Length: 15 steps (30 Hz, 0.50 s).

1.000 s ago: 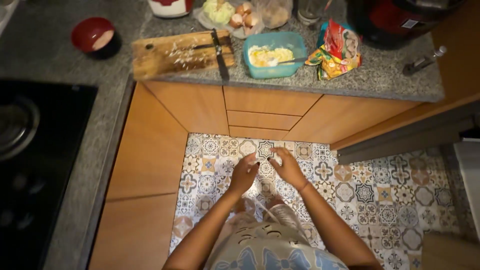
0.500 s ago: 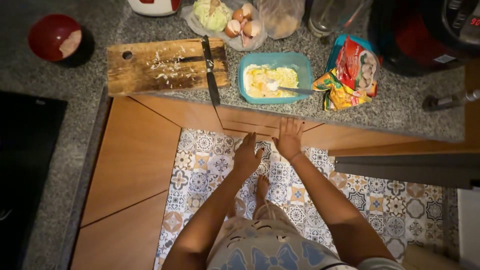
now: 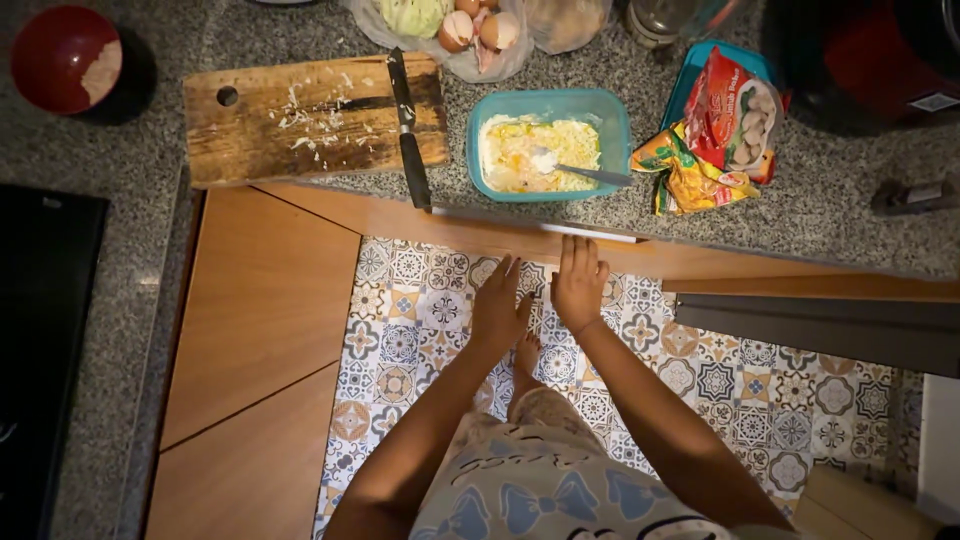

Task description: Arranging plates, bowls, and cutlery on a dining table.

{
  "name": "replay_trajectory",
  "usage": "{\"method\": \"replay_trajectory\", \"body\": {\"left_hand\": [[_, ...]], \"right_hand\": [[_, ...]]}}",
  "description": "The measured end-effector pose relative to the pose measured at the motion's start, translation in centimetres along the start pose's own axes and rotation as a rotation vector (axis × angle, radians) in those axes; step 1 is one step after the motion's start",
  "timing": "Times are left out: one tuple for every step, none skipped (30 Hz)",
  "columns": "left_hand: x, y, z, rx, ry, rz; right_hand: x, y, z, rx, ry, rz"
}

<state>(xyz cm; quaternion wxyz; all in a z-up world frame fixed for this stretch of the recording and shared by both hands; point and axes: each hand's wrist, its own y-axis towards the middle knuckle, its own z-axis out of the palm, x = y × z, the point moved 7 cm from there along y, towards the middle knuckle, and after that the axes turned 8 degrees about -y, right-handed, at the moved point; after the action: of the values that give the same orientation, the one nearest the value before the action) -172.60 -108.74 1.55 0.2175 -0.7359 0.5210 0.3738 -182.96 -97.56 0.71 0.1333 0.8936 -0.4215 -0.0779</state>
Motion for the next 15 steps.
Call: {"method": "replay_trajectory", "body": {"left_hand": [[-0.1,0.0,-0.3,0.002,-0.001,0.002],[-0.2,-0.4,-0.5,-0.002,-0.025,-0.004],[-0.3,-0.8,-0.7,-0.006,-0.048,-0.009],[-0.1,-0.9,-0.6,-0.001,-0.051,-0.006],[0.1,-1.1,-0.6,-0.014,-0.021,0.004],[0.3,-1.4,-0.6,-0.024,0.008,0.013],[0.4,-1.6,-0.6,-0.015,0.004,0.015],[0.3,-1.9,-0.6,-0.014,0.03,0.046],[0.2,-2.1,-0.6,-0.013,0.055,0.078],[0.3,-2.5,-0.6,-0.007,0.051,0.078],[0.6,-2.9,-0.1,0.059,0.106,0.055],[0.9,-3.7,0.3,0.128,0.161,0.028],[1.5,-4.9,0.9,0.136,0.157,0.024],[2.3,-5.6,1.6,0.184,0.163,0.009],[3.1,-6.5,2.2,0.232,0.169,-0.006]], "right_hand": [[0.2,-0.4,-0.3,0.001,-0.002,0.002],[0.3,-1.3,-0.5,0.02,0.039,0.011],[0.5,-2.2,-0.7,0.038,0.081,0.02],[0.6,-2.8,-0.9,0.04,0.077,0.026],[0.9,-3.4,-1.0,0.079,0.046,0.025],[1.2,-4.2,-1.0,0.121,0.014,0.025],[1.4,-4.9,-1.9,0.127,0.01,0.033],[1.6,-5.6,-2.7,0.117,0.062,0.033],[1.9,-6.3,-3.6,0.106,0.114,0.034],[2.0,-6.8,-4.0,0.111,0.111,0.038],[2.0,-7.5,-4.1,0.154,0.13,0.046],[2.2,-8.5,-4.4,0.201,0.151,0.054],[2.3,-9.2,-4.6,0.211,0.149,0.058],[2.6,-9.5,-4.7,0.228,0.178,0.02],[3.0,-9.8,-4.8,0.246,0.207,-0.018]]}}
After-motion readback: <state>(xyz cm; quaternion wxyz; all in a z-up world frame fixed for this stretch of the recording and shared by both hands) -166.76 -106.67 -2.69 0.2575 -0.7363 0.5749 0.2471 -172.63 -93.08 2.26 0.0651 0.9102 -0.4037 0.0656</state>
